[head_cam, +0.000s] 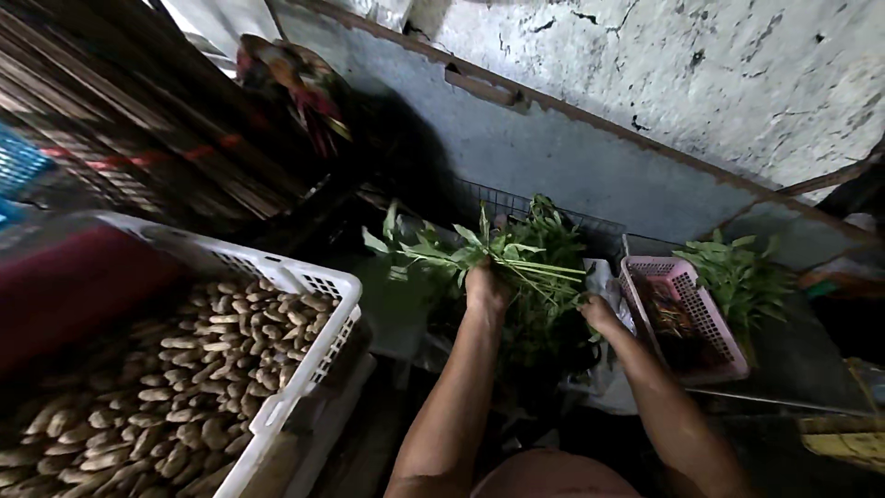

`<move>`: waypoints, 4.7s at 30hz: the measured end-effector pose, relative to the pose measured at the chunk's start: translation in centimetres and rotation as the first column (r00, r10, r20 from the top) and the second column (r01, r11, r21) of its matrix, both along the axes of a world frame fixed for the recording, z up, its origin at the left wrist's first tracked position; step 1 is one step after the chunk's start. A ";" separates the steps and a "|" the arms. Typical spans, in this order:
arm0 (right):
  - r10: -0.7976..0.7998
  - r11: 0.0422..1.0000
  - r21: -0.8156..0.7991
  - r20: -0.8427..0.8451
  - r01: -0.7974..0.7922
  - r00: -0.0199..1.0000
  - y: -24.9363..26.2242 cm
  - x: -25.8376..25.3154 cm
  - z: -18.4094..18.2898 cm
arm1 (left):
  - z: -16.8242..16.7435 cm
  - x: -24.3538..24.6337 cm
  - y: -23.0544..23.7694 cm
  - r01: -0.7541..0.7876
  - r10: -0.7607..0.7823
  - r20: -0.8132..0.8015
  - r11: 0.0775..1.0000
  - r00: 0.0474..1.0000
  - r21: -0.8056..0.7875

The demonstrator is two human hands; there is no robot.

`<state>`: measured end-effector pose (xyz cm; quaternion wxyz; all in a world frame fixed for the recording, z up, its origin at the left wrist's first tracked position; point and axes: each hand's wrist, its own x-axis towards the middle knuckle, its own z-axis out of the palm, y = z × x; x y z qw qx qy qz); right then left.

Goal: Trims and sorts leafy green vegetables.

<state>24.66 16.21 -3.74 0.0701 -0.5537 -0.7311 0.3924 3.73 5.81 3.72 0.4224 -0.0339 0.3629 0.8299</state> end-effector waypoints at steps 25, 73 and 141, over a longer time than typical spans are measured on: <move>0.188 0.973 -0.087 -0.230 -0.213 0.955 -9.5 -5.5 -1.2 | -3.7 0.1 -2.9 0.330 -0.419 -0.199 0.871 0.886 -0.363; -0.217 0.973 -0.184 -0.538 0.138 0.814 -6.4 -14.0 -3.9 | -10.4 -3.5 -6.8 0.058 -0.101 -0.106 0.937 0.989 -0.346; 0.216 0.973 -0.021 -0.274 -0.230 0.937 -9.6 -13.4 -4.3 | -12.8 -1.2 -6.0 0.094 -0.219 -0.288 0.915 0.932 -0.392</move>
